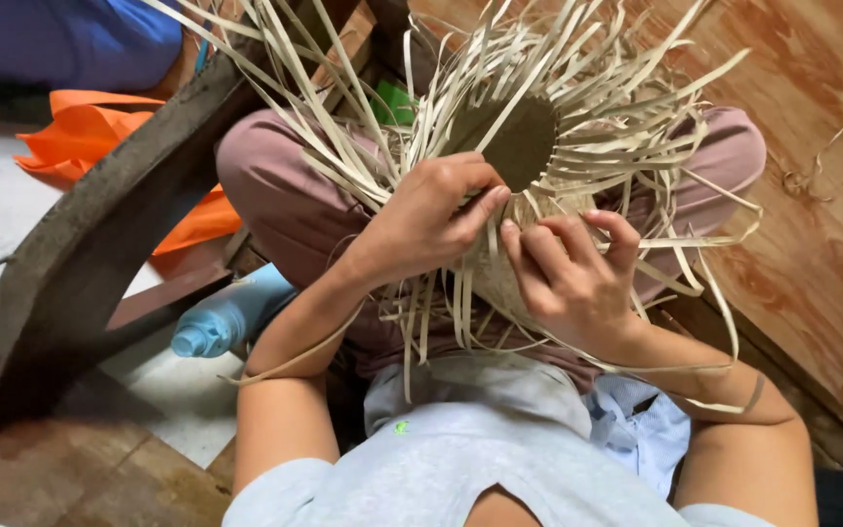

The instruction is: Weaving a hat by hand using dried plant fibers

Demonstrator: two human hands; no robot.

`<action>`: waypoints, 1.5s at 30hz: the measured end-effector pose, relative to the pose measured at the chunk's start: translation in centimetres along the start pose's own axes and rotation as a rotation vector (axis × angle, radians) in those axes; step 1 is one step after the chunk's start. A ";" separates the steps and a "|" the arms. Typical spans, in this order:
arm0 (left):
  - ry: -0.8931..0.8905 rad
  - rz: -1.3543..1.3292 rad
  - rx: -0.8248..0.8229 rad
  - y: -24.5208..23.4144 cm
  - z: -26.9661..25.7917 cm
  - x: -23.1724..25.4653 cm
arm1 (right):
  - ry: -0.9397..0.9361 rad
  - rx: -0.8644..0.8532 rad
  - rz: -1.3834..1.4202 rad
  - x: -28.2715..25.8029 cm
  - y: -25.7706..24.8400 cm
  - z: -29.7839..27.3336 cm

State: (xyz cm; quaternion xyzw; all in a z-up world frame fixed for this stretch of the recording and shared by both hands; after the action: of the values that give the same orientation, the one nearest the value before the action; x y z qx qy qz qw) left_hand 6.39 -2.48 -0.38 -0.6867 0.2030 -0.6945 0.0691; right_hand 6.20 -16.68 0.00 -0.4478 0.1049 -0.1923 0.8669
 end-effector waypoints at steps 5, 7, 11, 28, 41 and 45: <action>-0.022 -0.010 -0.018 0.2 -0.1 -0.5 | 0.017 0.021 0.011 -0.1 0.1 -0.5; 0.024 0.096 0.000 0.3 -0.1 -0.6 | 0.024 0.054 0.018 0.0 0.1 -0.4; 0.043 0.175 0.014 0.2 0.2 0.6 | 0.022 0.049 0.039 0.2 0.3 -0.3; 0.160 0.315 0.179 1.5 0.0 -1.1 | -0.036 -0.003 -0.030 2.2 -0.2 0.7; 0.299 0.290 0.124 1.8 1.0 -1.2 | 0.077 -0.385 0.193 5.7 0.5 2.7; 0.017 0.191 -0.031 2.4 1.5 -1.8 | -0.007 -0.517 0.260 6.4 0.8 4.0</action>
State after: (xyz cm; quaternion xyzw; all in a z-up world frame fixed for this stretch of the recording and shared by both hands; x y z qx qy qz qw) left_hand 7.52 -4.24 -3.00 -0.6595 0.2789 -0.6872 0.1227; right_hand 13.63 -16.05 1.59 -0.6372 0.2039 -0.0449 0.7419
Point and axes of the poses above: each hand's wrist, its own z-axis towards the middle knuckle, its own y-axis out of the palm, x = y × z, the point moved 3 cm from there along z, towards the middle knuckle, and after that the axes turned 3 degrees about -z, right-handed, at the moved point
